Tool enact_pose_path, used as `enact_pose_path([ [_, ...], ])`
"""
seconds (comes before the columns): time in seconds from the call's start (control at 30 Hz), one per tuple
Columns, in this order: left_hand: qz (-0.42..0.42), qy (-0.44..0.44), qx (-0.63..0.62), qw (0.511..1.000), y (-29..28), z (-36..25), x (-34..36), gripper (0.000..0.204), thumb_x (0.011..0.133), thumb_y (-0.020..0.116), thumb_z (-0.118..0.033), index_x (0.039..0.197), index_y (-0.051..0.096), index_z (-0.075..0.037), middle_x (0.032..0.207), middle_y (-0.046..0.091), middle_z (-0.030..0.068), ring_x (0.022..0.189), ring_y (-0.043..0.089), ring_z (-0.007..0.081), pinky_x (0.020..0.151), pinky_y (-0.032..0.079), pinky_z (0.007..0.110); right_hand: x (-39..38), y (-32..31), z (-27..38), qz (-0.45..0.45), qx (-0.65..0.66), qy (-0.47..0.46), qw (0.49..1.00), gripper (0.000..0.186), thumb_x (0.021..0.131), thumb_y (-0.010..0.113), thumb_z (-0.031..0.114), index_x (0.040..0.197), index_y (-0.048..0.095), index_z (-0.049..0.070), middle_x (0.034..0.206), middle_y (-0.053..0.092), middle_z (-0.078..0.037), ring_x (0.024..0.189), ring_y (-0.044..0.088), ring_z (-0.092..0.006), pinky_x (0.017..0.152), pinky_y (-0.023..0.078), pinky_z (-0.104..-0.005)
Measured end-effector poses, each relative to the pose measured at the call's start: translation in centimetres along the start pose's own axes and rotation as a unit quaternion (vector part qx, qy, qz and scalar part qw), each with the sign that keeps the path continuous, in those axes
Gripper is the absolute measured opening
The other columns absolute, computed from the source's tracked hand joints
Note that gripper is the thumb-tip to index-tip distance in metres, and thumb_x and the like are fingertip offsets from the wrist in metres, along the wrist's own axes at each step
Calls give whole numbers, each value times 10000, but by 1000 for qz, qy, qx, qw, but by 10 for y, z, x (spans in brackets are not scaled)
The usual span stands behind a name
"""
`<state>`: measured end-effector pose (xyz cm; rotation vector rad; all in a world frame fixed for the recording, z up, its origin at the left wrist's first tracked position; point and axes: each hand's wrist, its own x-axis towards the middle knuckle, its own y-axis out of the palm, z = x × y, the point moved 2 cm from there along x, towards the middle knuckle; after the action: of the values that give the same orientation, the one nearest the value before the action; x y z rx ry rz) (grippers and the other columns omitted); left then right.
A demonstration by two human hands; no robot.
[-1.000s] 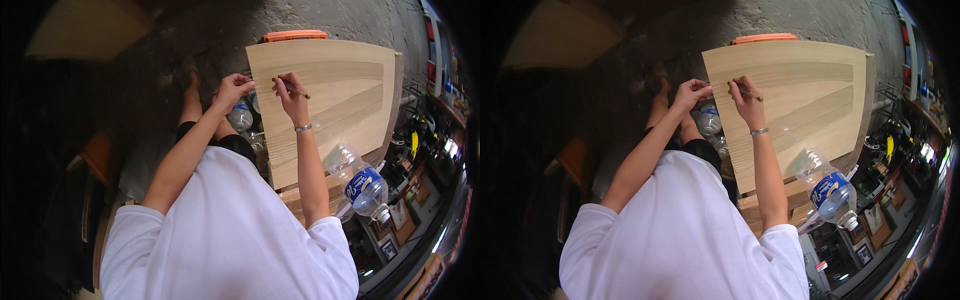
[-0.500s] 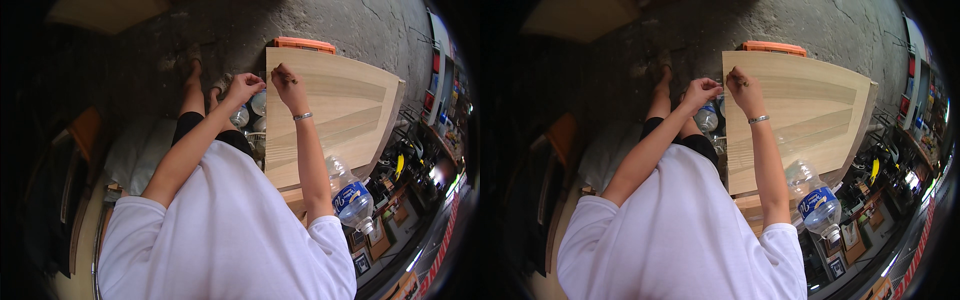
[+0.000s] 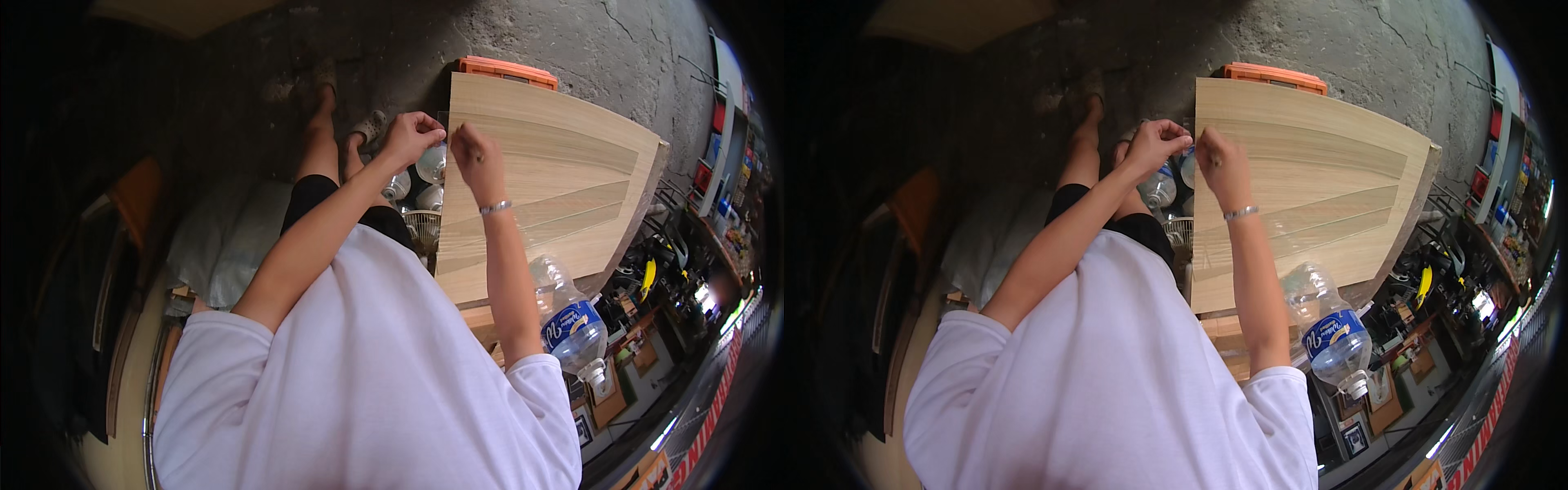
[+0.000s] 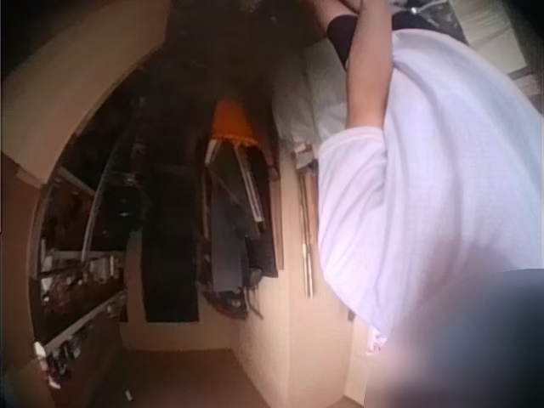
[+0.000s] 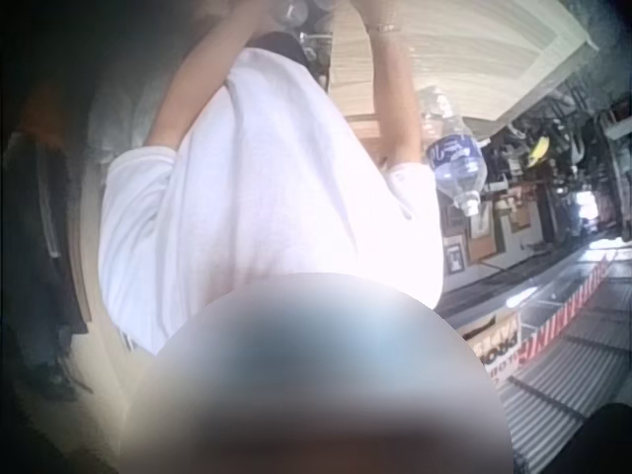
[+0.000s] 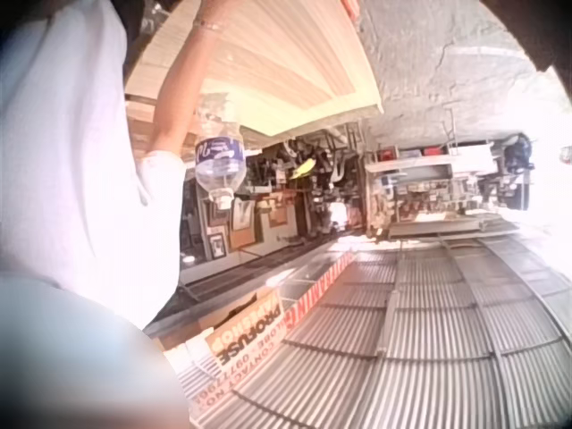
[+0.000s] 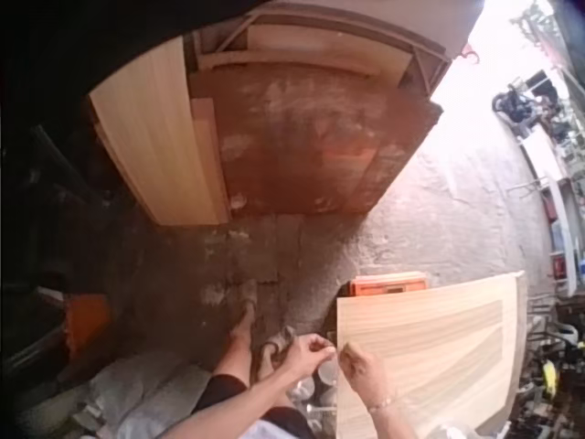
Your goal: The person pours liquid from a plastic bottle into a small container, then uses a brush to apply the liquid onto a wooden board. They repeatedly dip the brush into the container and spread the liquid across the board's surface.
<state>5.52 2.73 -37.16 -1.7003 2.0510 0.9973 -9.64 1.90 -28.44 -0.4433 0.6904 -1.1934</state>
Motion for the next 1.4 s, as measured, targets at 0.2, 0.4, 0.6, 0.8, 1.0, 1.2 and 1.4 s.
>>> enact_pose_path([
  [0.2, -1, 17, -12, 1000, -8, -2, -8, 114, 883, 740, -43, 946, 689, 38, 845, 715, 68, 752, 665, 101, 702, 548, 247, -34, 0, -16, -112, 101, 114, 982, 85, 983, 623, 55, 923, 592, 2, 754, 677, -92, 650, 654, -164, 570, 490, -283],
  [0.4, 0, 1, -3, 1000, -29, 0, -17, 100, 873, 742, -31, 935, 689, 28, 825, 714, 65, 741, 667, 106, 702, 554, 249, 3, 10, -51, -175, 341, 94, 919, 112, 1036, 575, 136, 1040, 574, 24, 824, 683, -68, 740, 628, -98, 647, 480, -223],
  [0.6, 10, -10, 1, 1000, -30, -5, -17, 97, 879, 739, -27, 943, 689, 26, 841, 712, 59, 758, 669, 108, 718, 555, 244, 5, 11, -51, -169, 349, 82, 918, 92, 1036, 571, 118, 1030, 576, 26, 836, 684, -67, 740, 635, -102, 650, 493, -231],
  [0.8, -1, -6, -11, 1000, -25, -10, -17, 111, 878, 736, -26, 951, 687, 40, 847, 721, 79, 752, 674, 111, 716, 566, 255, 9, 4, -49, -181, 353, 94, 913, 106, 1031, 579, 122, 1026, 579, 16, 842, 683, -77, 738, 640, -109, 658, 505, -237],
  [1.0, 10, -18, -34, 999, -22, -7, -12, 110, 875, 743, -31, 948, 694, 36, 853, 723, 79, 762, 683, 118, 718, 573, 258, 10, -1, -55, -188, 345, 81, 916, 116, 1032, 581, 130, 1035, 581, 14, 824, 684, -78, 734, 630, -111, 672, 504, -247],
  [1.2, 7, -8, -11, 1000, -25, 4, -8, 118, 884, 745, -43, 965, 694, 25, 865, 720, 71, 766, 685, 124, 721, 581, 265, 10, 1, -56, -189, 347, 83, 915, 109, 1030, 582, 127, 1044, 581, 19, 837, 685, -74, 756, 638, -110, 684, 505, -241],
  [1.4, 0, -39, -22, 999, -48, 22, -15, 148, 889, 756, -70, 986, 699, 25, 868, 722, 68, 766, 686, 125, 723, 575, 258, 12, 1, -55, -190, 356, 96, 910, 113, 1031, 578, 129, 1054, 586, 19, 845, 684, -77, 751, 641, -113, 677, 513, -241],
])
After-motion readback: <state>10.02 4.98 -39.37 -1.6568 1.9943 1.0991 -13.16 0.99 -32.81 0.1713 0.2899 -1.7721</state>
